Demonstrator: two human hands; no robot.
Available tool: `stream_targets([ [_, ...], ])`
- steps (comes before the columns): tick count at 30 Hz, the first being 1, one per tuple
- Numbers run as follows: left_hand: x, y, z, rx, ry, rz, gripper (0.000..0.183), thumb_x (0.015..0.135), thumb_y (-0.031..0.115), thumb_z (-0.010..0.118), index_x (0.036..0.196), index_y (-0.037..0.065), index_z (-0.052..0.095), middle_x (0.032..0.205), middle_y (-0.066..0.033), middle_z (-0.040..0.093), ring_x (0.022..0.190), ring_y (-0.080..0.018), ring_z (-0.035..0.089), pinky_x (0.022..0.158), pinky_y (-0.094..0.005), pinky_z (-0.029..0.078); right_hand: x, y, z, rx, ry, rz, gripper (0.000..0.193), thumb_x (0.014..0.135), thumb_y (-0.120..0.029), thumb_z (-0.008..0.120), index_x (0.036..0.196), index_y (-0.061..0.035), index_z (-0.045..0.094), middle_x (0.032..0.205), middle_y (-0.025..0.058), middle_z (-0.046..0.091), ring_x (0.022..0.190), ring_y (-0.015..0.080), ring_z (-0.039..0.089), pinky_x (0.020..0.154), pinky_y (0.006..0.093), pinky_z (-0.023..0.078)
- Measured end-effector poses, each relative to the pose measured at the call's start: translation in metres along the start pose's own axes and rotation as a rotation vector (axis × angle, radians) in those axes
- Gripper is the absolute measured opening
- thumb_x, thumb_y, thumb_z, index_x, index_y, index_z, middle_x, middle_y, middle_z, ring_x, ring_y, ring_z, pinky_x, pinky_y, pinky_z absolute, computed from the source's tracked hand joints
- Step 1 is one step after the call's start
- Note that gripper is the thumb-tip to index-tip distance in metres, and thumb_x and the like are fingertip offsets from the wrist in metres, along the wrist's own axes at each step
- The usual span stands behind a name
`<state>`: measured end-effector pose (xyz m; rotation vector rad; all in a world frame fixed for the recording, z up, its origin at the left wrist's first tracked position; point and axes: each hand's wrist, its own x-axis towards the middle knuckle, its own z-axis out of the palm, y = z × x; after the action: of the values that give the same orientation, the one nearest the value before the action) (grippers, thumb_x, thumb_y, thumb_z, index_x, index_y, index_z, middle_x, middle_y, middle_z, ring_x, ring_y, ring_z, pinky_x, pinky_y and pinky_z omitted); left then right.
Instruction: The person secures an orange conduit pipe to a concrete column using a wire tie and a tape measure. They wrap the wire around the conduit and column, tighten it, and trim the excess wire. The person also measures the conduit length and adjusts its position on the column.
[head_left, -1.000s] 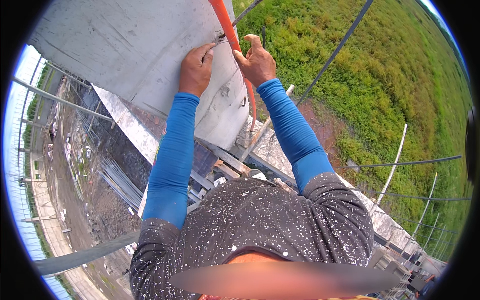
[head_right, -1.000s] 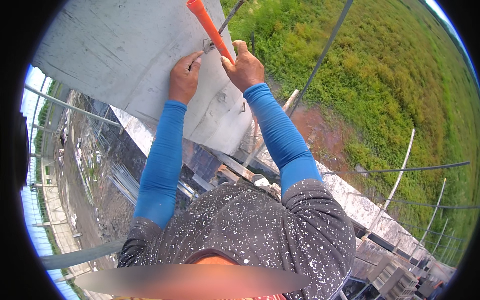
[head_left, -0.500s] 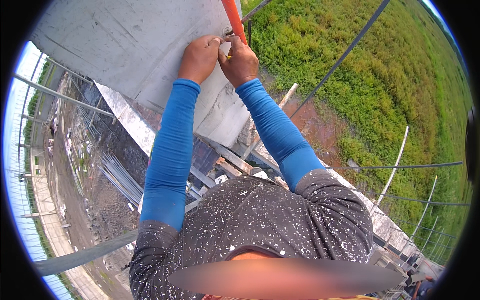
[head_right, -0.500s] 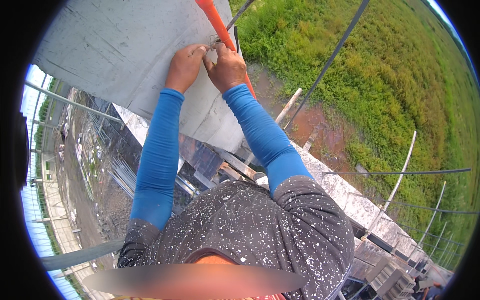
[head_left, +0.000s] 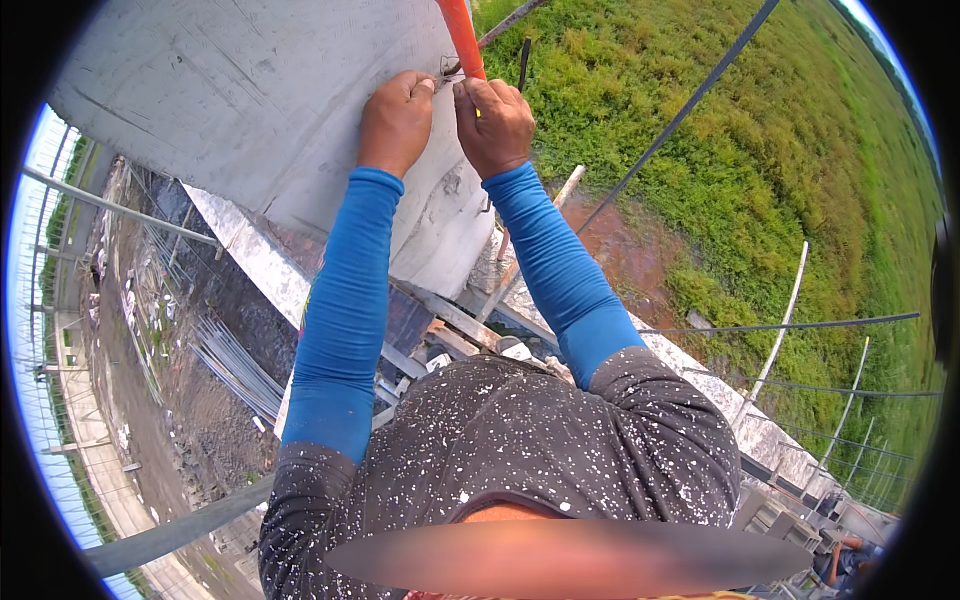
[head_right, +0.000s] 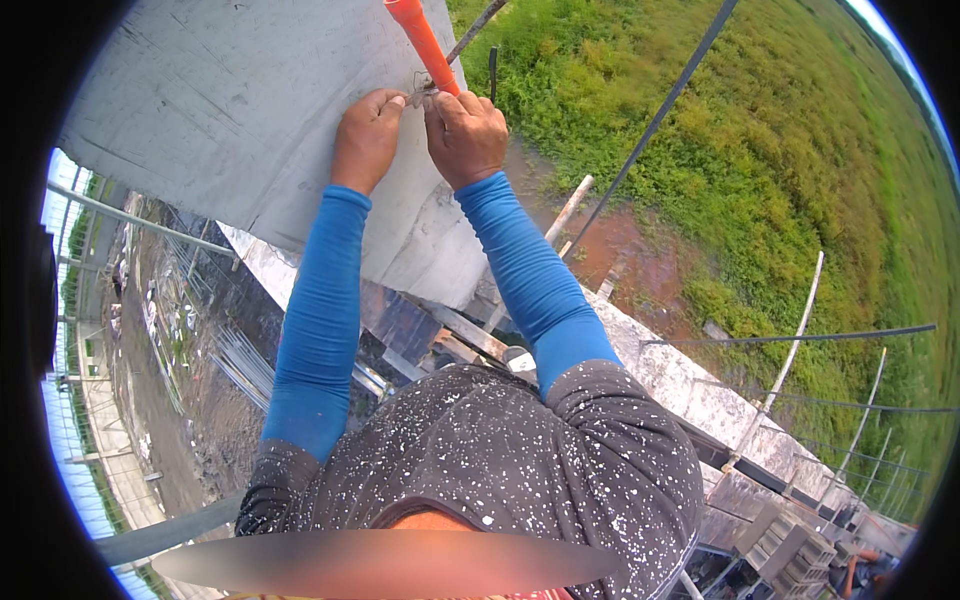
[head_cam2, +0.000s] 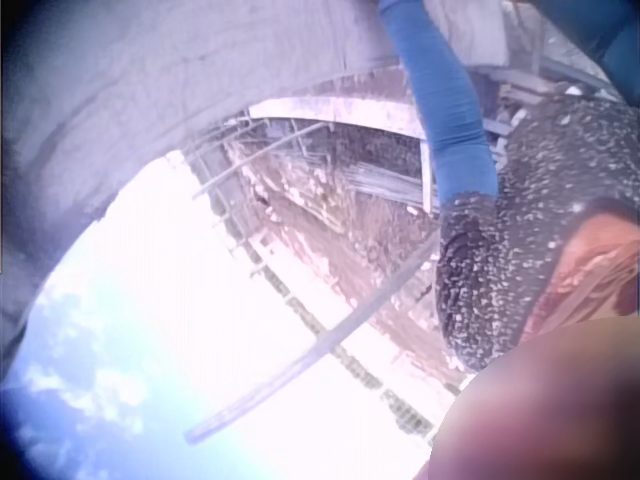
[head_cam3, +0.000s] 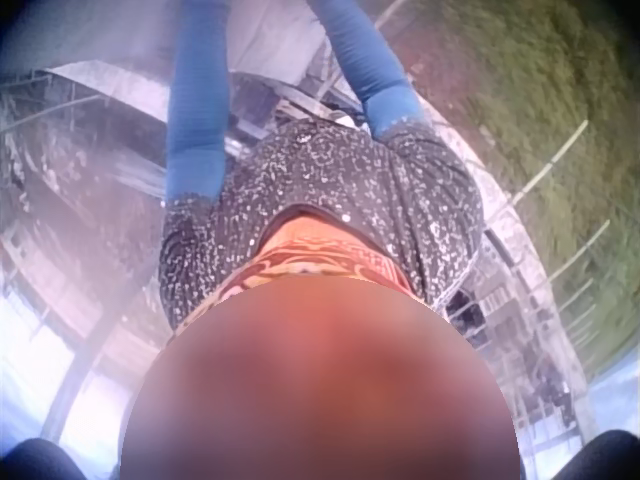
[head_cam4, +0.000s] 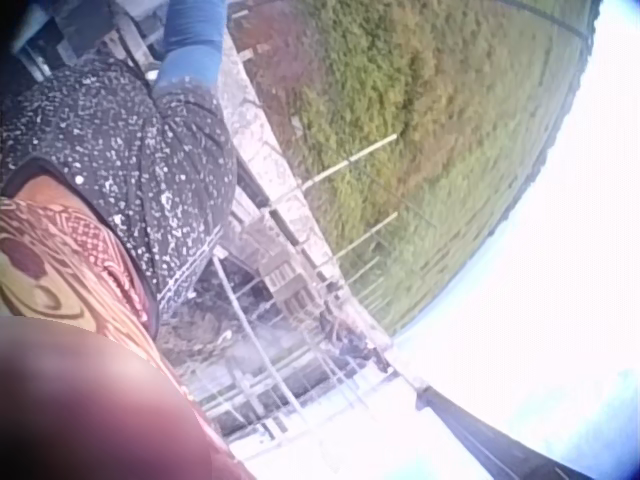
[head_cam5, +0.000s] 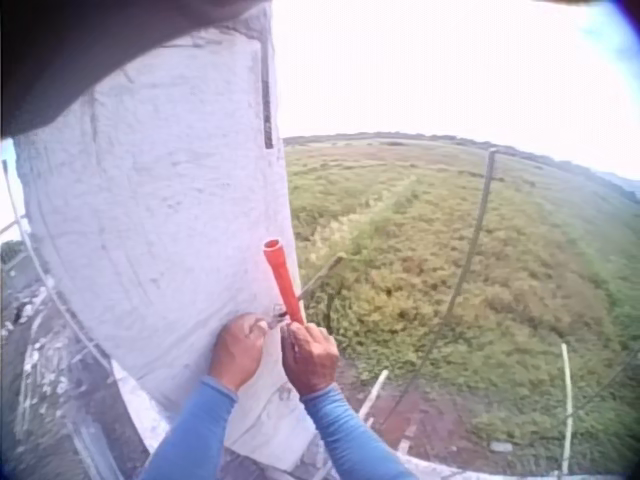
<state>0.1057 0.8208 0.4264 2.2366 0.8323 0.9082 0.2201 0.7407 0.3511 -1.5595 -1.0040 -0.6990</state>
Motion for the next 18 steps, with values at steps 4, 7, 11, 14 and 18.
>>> stream_targets([
  [4, -0.001, -0.002, -0.002, -0.061, -0.022, 0.091, 0.029, 0.099, 0.021, 0.058, 0.111, 0.001, 0.075, 0.107, -0.0216, 0.075, 0.102, -0.0385, 0.072, 0.092, -0.0425, 0.055, -0.007, -0.006, -0.002, 0.078, -0.074, 0.096, 0.025, 0.089, -0.030, 0.080, 0.109, -0.0160, 0.074, 0.078, 0.0040, 0.064, 0.076, 0.0246, 0.067, 0.072, 0.0394, 0.054],
  [7, 0.003, -0.008, -0.005, -0.119, -0.073, 0.122, 0.029, 0.099, 0.019, 0.057, 0.112, 0.000, 0.075, 0.110, -0.0212, 0.075, 0.103, -0.0373, 0.072, 0.093, -0.0414, 0.054, -0.011, -0.013, 0.000, 0.114, -0.089, 0.135, 0.033, 0.085, -0.034, 0.083, 0.113, -0.0179, 0.074, 0.076, 0.0025, 0.063, 0.074, 0.0225, 0.066, 0.069, 0.0385, 0.054],
  [11, 0.007, -0.013, -0.005, -0.179, -0.126, 0.085, 0.030, 0.099, 0.018, 0.057, 0.113, -0.002, 0.075, 0.113, -0.0214, 0.075, 0.106, -0.0364, 0.071, 0.096, -0.0396, 0.054, -0.005, -0.013, 0.005, 0.060, -0.036, 0.003, 0.028, 0.087, -0.029, 0.083, 0.109, -0.0147, 0.074, 0.077, 0.0034, 0.064, 0.074, 0.0237, 0.066, 0.070, 0.0391, 0.054],
  [14, 0.007, -0.014, -0.004, -0.213, -0.136, 0.070, 0.029, 0.098, 0.017, 0.058, 0.113, -0.002, 0.075, 0.113, -0.0216, 0.075, 0.107, -0.0354, 0.072, 0.097, -0.0385, 0.054, 0.000, -0.011, 0.007, 0.025, 0.028, -0.069, 0.022, 0.088, -0.026, 0.082, 0.105, -0.0136, 0.074, 0.078, 0.0038, 0.066, 0.074, 0.0253, 0.066, 0.070, 0.0399, 0.053],
  [18, 0.008, -0.013, -0.003, -0.206, -0.131, 0.054, 0.027, 0.098, 0.015, 0.058, 0.112, -0.001, 0.075, 0.111, -0.0211, 0.075, 0.105, -0.0347, 0.073, 0.096, -0.0386, 0.054, 0.004, -0.008, 0.007, -0.024, 0.056, -0.116, 0.015, 0.089, -0.025, 0.081, 0.099, -0.0153, 0.074, 0.082, 0.0018, 0.068, 0.076, 0.0251, 0.066, 0.070, 0.0398, 0.050],
])
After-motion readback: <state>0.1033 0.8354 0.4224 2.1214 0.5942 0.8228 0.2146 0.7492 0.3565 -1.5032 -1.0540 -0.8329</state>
